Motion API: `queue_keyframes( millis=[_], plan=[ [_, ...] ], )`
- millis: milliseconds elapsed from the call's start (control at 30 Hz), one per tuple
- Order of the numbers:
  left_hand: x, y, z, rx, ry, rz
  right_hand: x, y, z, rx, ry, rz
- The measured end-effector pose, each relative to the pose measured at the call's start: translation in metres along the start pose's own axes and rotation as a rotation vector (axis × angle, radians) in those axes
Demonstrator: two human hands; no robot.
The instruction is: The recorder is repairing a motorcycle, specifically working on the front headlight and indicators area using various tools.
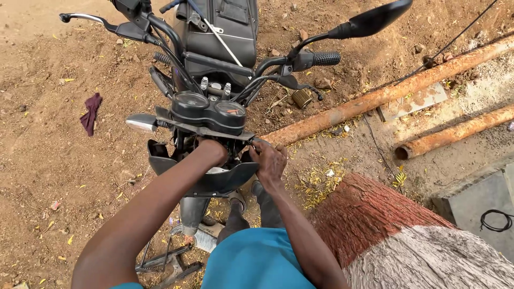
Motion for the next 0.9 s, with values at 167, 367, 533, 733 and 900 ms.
queue_keyframes(
  millis=[167,367,533,733,900],
  plan=[
    [0.008,-0.005,-0.01,-0.005,-0.033,-0.003,-0.006,-0.008,-0.004,-0.072,-0.014,0.004],
    [0.04,-0.069,-0.046,-0.007,-0.058,-0.009,0.025,0.004,-0.018,-0.031,-0.136,-0.036],
    [0.043,-0.069,-0.05,-0.015,-0.074,-0.012,0.034,0.015,-0.011,-0.176,-0.041,-0.08],
    [0.025,-0.03,-0.038,-0.034,-0.092,-0.005,0.006,-0.012,-0.01,-0.304,-0.014,-0.072],
    [0.01,0.005,-0.018,-0.048,-0.106,0.004,0.01,-0.013,-0.011,-0.27,-0.083,-0.049]
  ],
)
Point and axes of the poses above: each hand's wrist, its own z-axis away from the middle knuckle, its own x-axis out of the palm, y = z × x, the point moved 8 cm from there along -z, towards the middle knuckle, and after that the axes turned 9 degrees about z, right-handed, at the moved point
